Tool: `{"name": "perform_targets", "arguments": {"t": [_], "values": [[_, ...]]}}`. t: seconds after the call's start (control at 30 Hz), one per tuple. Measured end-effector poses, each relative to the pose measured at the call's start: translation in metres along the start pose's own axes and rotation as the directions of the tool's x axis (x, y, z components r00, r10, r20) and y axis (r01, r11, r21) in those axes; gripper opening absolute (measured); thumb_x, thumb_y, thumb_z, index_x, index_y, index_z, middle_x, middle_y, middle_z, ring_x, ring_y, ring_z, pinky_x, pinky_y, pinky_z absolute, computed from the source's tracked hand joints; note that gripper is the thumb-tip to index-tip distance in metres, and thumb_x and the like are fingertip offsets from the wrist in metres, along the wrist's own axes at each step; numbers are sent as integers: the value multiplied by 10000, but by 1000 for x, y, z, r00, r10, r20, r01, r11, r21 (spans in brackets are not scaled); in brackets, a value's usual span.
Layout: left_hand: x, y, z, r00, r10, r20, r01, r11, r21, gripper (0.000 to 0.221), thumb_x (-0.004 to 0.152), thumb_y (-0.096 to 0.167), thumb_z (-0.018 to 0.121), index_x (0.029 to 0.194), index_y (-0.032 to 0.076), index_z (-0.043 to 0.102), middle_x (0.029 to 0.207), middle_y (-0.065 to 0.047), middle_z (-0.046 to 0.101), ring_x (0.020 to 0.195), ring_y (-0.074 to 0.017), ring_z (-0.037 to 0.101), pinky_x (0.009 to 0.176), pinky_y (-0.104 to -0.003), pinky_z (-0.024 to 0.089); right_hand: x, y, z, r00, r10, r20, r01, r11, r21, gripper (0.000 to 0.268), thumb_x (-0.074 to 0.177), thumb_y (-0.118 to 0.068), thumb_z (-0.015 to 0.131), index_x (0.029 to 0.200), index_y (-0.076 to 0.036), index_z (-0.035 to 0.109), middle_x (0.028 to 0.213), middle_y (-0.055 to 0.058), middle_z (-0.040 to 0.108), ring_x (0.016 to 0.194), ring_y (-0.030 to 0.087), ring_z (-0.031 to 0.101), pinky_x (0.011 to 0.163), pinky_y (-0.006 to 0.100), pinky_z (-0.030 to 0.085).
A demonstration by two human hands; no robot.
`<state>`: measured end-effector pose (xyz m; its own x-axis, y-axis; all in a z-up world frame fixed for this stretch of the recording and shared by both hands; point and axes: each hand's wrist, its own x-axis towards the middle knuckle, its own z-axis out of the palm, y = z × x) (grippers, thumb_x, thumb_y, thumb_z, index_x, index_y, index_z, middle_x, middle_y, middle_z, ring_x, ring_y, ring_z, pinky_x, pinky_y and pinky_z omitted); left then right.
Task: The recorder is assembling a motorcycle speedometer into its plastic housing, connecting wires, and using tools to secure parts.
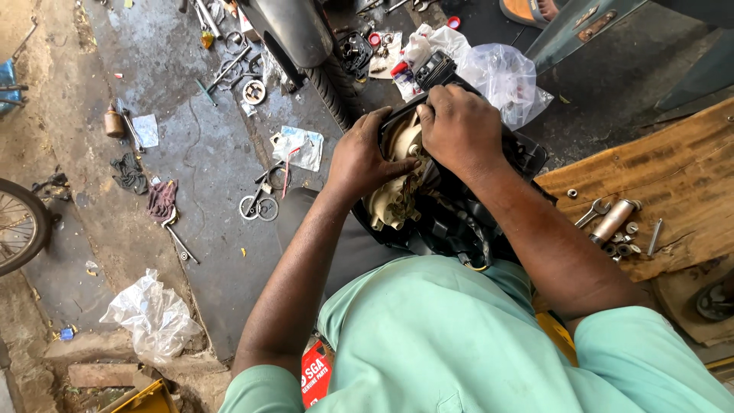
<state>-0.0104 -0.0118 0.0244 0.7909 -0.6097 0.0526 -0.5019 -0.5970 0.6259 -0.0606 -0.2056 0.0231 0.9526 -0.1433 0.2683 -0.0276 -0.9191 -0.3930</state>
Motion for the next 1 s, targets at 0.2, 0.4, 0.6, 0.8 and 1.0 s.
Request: {"name": "perform_targets", "arguments": {"t": [0.2,0.4,0.6,0.8,1.0], "values": [[0,2,-2,1000,16,-19,-16,1000,-5,924,663,433,944,1390,33,537,1287,-187,651,1182,-369,643,983,-461,524,0,6,3,1000,4,-20,-3,1000,31,248,1005,-311,724,921,-90,650,853,88,667,765,311,694,638,451,559],[5,-2,-1,994,60,-93,-62,998,-14,921,629,435,945,1373,50,563,1274,-195,655,1157,-392,640,963,-474,524,-3,5,7,997,-37,-73,43,996,82,184,919,-247,725,918,-83,642,863,114,664,790,348,682,694,484,555],[3,3,-4,999,-37,-15,37,999,0,945,634,462,942,1383,45,544,1296,-202,636,1180,-383,627,985,-467,506,2,2,3,998,23,-55,-21,999,41,234,943,-300,706,878,-86,638,858,97,679,816,343,692,686,484,563],[2,6,-5,999,-33,-14,32,999,-8,945,617,458,943,1383,65,553,1287,-189,649,1178,-373,639,990,-460,512,-2,-3,0,997,2,-74,-3,1000,-22,233,997,-282,675,888,-81,632,850,82,661,815,300,684,683,446,568],[-1,14,-10,999,-51,-5,51,999,-8,926,626,451,934,1385,77,557,1251,-175,669,1151,-361,657,972,-452,532,-1,-7,-9,994,-84,-73,79,994,-70,199,945,-243,688,870,-72,621,836,85,651,811,296,678,656,426,576]]}}
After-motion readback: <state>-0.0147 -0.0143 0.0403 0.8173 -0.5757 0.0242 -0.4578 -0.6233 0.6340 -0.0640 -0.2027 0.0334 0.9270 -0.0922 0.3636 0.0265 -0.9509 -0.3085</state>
